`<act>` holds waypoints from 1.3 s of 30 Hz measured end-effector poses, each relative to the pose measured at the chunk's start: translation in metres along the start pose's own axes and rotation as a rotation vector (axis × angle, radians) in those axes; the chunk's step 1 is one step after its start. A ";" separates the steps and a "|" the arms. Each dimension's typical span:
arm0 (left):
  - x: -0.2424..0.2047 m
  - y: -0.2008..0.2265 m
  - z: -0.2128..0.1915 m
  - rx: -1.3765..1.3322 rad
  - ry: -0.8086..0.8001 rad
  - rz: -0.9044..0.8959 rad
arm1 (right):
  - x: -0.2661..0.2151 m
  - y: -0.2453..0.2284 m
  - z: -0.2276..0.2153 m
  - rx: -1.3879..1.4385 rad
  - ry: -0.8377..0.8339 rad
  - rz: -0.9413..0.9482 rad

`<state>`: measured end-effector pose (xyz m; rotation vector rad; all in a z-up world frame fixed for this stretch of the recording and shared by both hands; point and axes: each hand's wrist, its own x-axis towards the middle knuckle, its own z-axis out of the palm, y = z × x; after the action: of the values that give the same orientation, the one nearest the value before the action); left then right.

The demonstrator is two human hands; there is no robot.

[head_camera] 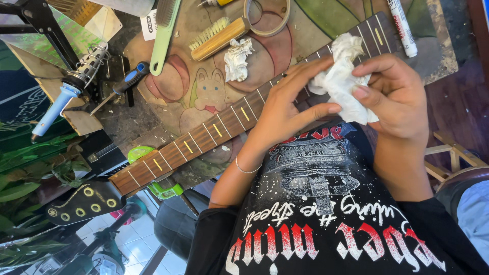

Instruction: The person wipes the fretboard of a guitar neck with a white cloth, moving along the length of the neck and between the frets. The guitar neck is clamped to a workbench, and the person uses both hands to hold the neck and wipe the surface.

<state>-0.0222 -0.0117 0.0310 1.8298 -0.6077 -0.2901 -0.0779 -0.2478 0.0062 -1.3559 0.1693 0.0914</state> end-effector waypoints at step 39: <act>-0.015 -0.020 0.006 -0.076 0.231 0.393 | -0.024 0.061 0.032 0.419 0.025 -0.136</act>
<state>-0.0319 -0.0038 0.0086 1.6007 -0.7641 0.1567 -0.1090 -0.2032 -0.0424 -0.9474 0.1090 -0.0733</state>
